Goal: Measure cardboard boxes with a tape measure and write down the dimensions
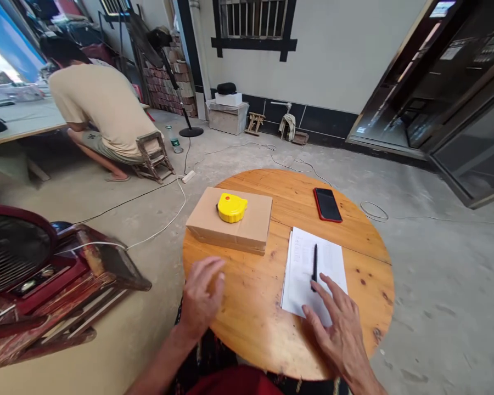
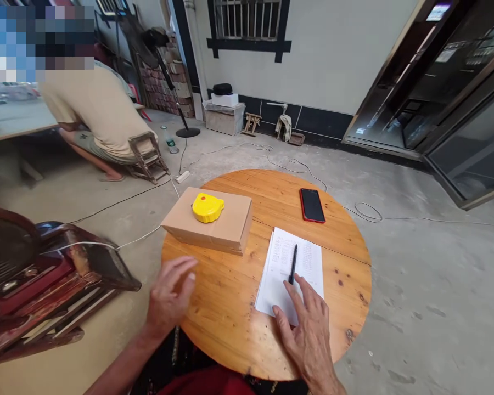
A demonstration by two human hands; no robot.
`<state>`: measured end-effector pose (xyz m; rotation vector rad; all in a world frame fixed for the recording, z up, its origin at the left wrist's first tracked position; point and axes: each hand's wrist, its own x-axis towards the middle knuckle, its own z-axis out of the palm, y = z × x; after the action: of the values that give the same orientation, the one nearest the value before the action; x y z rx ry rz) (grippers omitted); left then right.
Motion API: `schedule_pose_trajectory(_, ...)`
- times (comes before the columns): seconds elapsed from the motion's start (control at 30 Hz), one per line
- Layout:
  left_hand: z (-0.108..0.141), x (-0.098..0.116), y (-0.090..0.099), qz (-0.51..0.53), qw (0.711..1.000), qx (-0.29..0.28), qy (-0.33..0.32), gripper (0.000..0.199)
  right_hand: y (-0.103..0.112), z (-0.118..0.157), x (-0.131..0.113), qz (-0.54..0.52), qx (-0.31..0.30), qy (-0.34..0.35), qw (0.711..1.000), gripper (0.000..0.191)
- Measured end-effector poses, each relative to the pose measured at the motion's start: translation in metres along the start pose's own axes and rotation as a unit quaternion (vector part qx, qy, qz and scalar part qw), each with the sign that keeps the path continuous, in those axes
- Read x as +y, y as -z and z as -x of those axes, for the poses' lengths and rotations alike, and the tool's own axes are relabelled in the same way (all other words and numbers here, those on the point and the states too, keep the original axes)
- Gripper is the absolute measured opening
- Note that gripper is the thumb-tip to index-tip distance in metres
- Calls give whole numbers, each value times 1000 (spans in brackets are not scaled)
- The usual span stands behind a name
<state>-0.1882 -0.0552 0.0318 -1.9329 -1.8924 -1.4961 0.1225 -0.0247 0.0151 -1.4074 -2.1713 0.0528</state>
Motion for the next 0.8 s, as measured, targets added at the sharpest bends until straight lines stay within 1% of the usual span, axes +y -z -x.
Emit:
schedule_pose_trajectory(0.07, -21, -21, 15, -21, 995, 60, 76, 27, 6, -29, -13, -40, 23, -2, 999, 42)
schedule_pose_trajectory(0.13, -44, -38, 22, 7, 981, 89, 173, 36, 10, -67, -34, -76, 30, 18, 997, 41)
schedule_pose_trajectory(0.2, -66, -51, 22, 81, 956, 90, 269, 48, 9, -110, -61, -93, 36, 58, 993, 42)
schedule_pose_trajectory(0.27, -83, -59, 16, 176, 918, 72, 347, 59, 2, -151, -91, -103, 16, 93, 990, 50)
schedule_pose_trajectory(0.33, -94, -63, 10, 252, 889, 46, 381, 64, -10, -185, -118, -88, -16, 97, 991, 65)
schedule_pose_trajectory(0.4, -99, -65, 4, 295, 878, 23, 377, 62, -25, -209, -141, -61, -53, 95, 992, 79)
schedule_pose_trajectory(0.43, -99, -65, 3, 308, 876, 13, 371, 61, -32, -217, -149, -51, -69, 97, 992, 81)
schedule_pose_trajectory(0.53, -98, -63, 3, 345, 868, -10, 356, 56, -47, -230, -163, -53, -88, 99, 990, 71)
schedule_pose_trajectory(0.57, -96, -62, 4, 353, 867, -15, 351, 55, -48, -231, -164, -72, -83, 88, 990, 67)
schedule_pose_trajectory(0.63, -92, -60, 8, 362, 867, -21, 342, 55, -45, -225, -162, -152, -59, 48, 985, 62)
schedule_pose_trajectory(0.7, -85, -60, 12, 364, 869, -19, 335, 57, -34, -210, -155, -262, -21, -7, 965, 60)
schedule_pose_trajectory(0.8, -64, -60, 18, 365, 868, -9, 336, 62, -13, -175, -137, -396, 59, -84, 913, 56)
